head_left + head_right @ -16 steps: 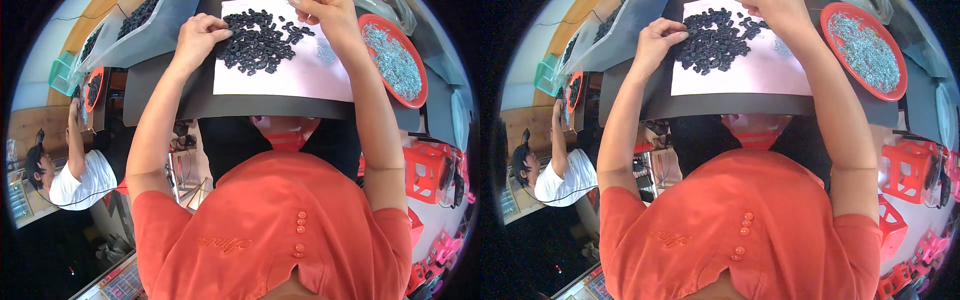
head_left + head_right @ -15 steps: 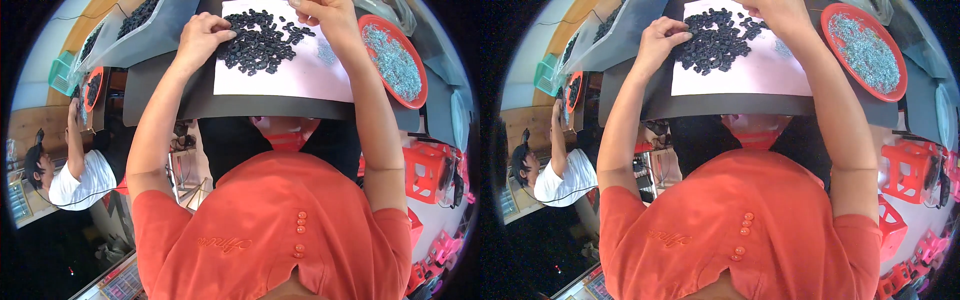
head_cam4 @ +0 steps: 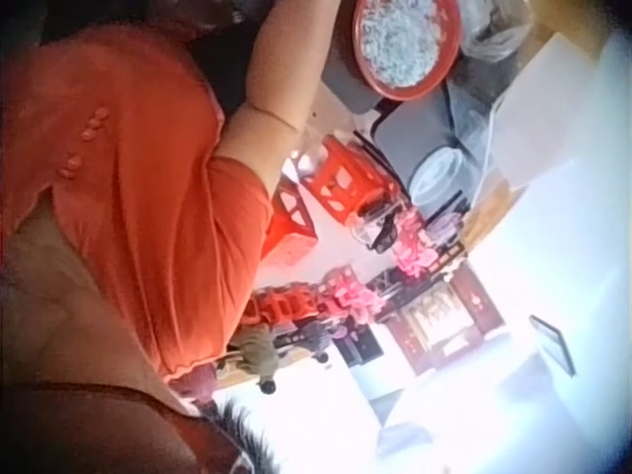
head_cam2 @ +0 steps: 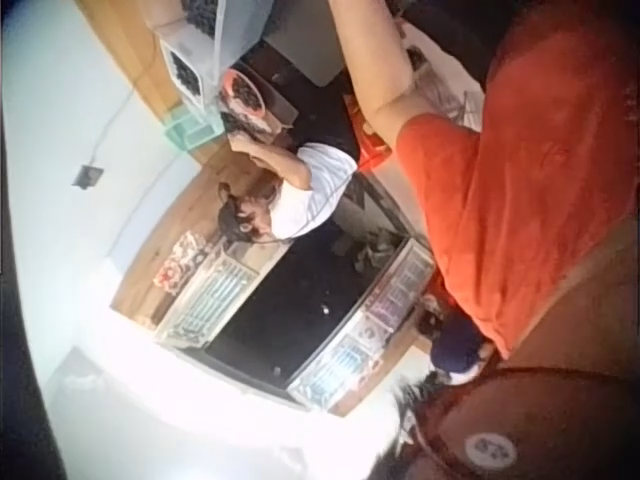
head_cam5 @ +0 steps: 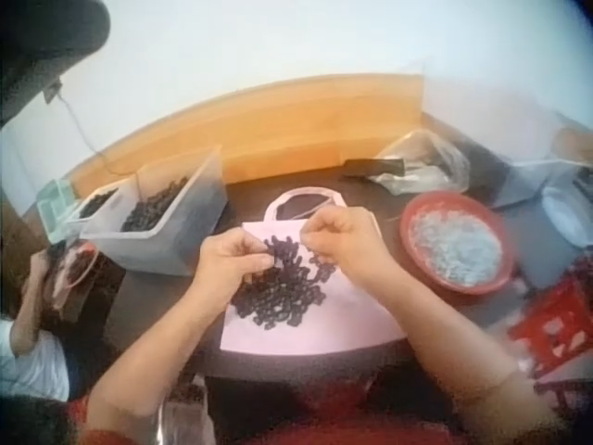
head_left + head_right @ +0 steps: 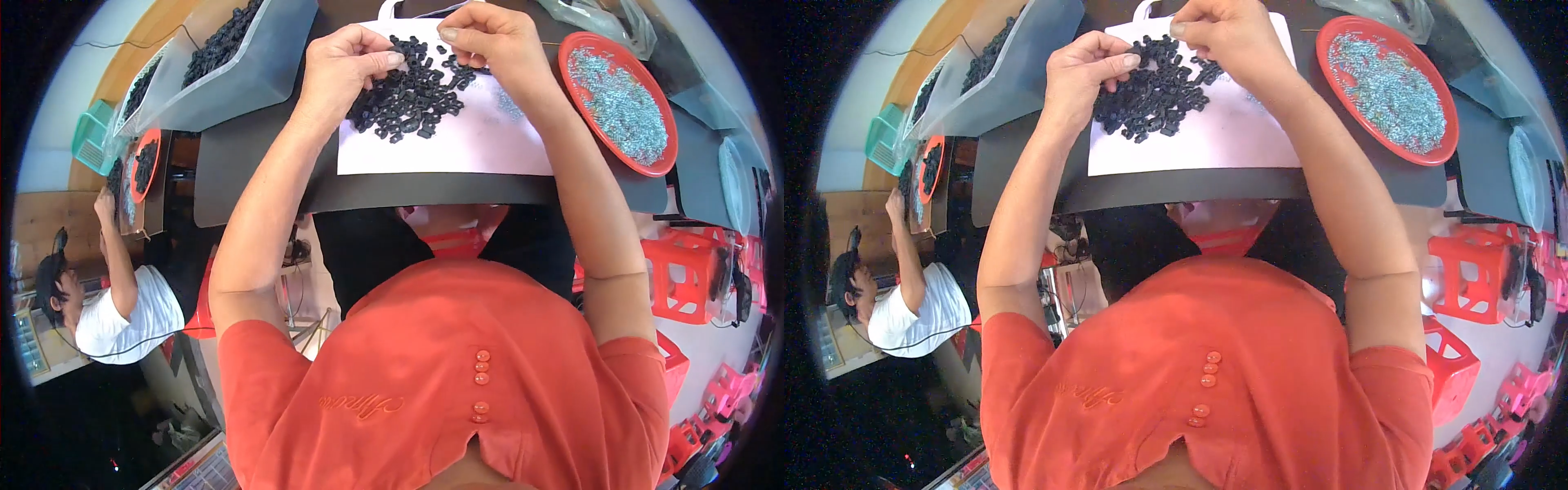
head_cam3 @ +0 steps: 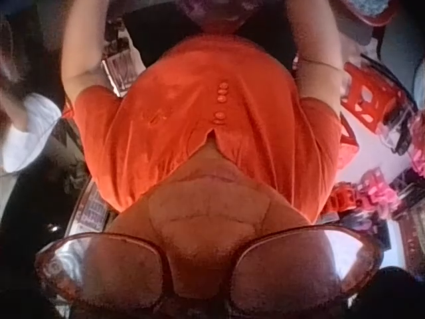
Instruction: The recorder is manually assembling small silver jewelry components onto black plastic base pieces.
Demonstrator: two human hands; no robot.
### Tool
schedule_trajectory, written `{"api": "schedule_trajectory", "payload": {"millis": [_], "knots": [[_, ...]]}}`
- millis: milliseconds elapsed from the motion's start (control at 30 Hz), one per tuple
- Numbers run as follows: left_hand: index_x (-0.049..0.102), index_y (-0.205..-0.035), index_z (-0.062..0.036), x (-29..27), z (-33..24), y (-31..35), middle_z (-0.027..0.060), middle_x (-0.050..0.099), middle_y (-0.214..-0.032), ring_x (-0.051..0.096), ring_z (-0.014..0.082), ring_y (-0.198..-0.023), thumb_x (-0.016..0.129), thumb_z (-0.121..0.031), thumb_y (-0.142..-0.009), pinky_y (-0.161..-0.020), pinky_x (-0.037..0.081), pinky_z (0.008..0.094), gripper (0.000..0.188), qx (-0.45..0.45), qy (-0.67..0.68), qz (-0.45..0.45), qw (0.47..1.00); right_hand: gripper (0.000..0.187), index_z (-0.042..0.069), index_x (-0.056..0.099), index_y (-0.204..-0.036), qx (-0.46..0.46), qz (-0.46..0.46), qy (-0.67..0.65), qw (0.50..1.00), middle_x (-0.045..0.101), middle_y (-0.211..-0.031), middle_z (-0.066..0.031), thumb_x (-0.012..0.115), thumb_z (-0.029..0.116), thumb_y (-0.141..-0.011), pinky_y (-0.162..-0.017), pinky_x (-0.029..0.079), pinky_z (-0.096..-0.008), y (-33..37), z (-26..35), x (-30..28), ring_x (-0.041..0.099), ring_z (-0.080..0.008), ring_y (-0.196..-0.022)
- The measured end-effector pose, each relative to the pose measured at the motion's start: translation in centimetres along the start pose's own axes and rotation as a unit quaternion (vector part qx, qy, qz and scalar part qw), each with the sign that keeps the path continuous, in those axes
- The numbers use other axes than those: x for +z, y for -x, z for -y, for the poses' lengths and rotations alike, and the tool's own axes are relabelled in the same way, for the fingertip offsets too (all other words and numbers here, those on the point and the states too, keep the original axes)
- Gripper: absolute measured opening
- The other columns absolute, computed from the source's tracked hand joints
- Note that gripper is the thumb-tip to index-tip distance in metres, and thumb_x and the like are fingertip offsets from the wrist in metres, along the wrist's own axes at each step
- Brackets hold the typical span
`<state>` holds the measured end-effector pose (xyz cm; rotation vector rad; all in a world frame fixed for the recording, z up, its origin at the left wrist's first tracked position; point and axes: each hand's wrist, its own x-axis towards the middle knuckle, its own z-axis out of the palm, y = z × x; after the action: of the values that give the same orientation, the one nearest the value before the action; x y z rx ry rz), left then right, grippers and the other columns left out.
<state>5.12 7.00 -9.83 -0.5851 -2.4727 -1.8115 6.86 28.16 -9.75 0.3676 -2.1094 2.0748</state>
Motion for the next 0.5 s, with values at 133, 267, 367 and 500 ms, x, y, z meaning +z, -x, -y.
{"api": "schedule_trajectory", "payload": {"millis": [133,267,367,500], "knots": [[0.067,-0.086,0.0010,1.3,-1.5,0.0,0.0030,0.064,-0.071,0.053,0.0063,-0.056,0.074,-0.001,-0.077,-0.049,0.041,0.0189,0.012,-0.019,0.096,0.004,0.995,0.006,0.000,0.068,-0.084,-0.040,-0.001,0.001,0.999,0.061,-0.067,-0.0006,0.067,0.005,-0.081,-0.053,0.042,-0.0202,0.4,0.4,0.0,0.055,-0.0064,-0.059],[0.066,-0.086,0.0020,2.8,-2.1,-0.3,0.0050,0.064,-0.072,0.053,0.0071,-0.055,0.074,0.000,-0.076,-0.048,0.041,0.0198,0.013,0.004,0.134,0.014,0.991,0.008,0.000,0.068,-0.089,-0.038,-0.006,-0.024,0.999,0.064,-0.073,-0.0008,0.067,0.005,-0.082,-0.059,0.045,-0.0197,0.9,1.7,0.2,0.058,-0.0064,-0.065],[0.065,-0.091,0.0009,3.5,-2.4,-0.5,0.0054,0.065,-0.076,0.055,0.0098,-0.059,0.069,-0.005,-0.083,-0.051,0.043,0.0218,0.011,-0.006,0.119,0.037,0.992,0.016,0.003,0.068,-0.098,-0.156,0.027,0.040,0.987,0.066,-0.083,-0.0022,0.068,0.012,-0.085,-0.075,0.049,-0.0244,1.0,1.9,-0.1,0.061,-0.0097,-0.079],[0.063,-0.090,0.0036,4.2,-2.9,-0.7,0.0080,0.064,-0.076,0.056,0.0109,-0.057,0.069,-0.004,-0.082,-0.048,0.041,0.0219,0.013,-0.077,0.190,0.030,0.978,0.014,0.002,0.069,-0.096,-0.135,0.016,0.052,0.989,0.067,-0.089,-0.0015,0.065,0.012,-0.087,-0.083,0.046,-0.0245,1.0,1.8,-0.4,0.060,-0.0087,-0.087]]}}
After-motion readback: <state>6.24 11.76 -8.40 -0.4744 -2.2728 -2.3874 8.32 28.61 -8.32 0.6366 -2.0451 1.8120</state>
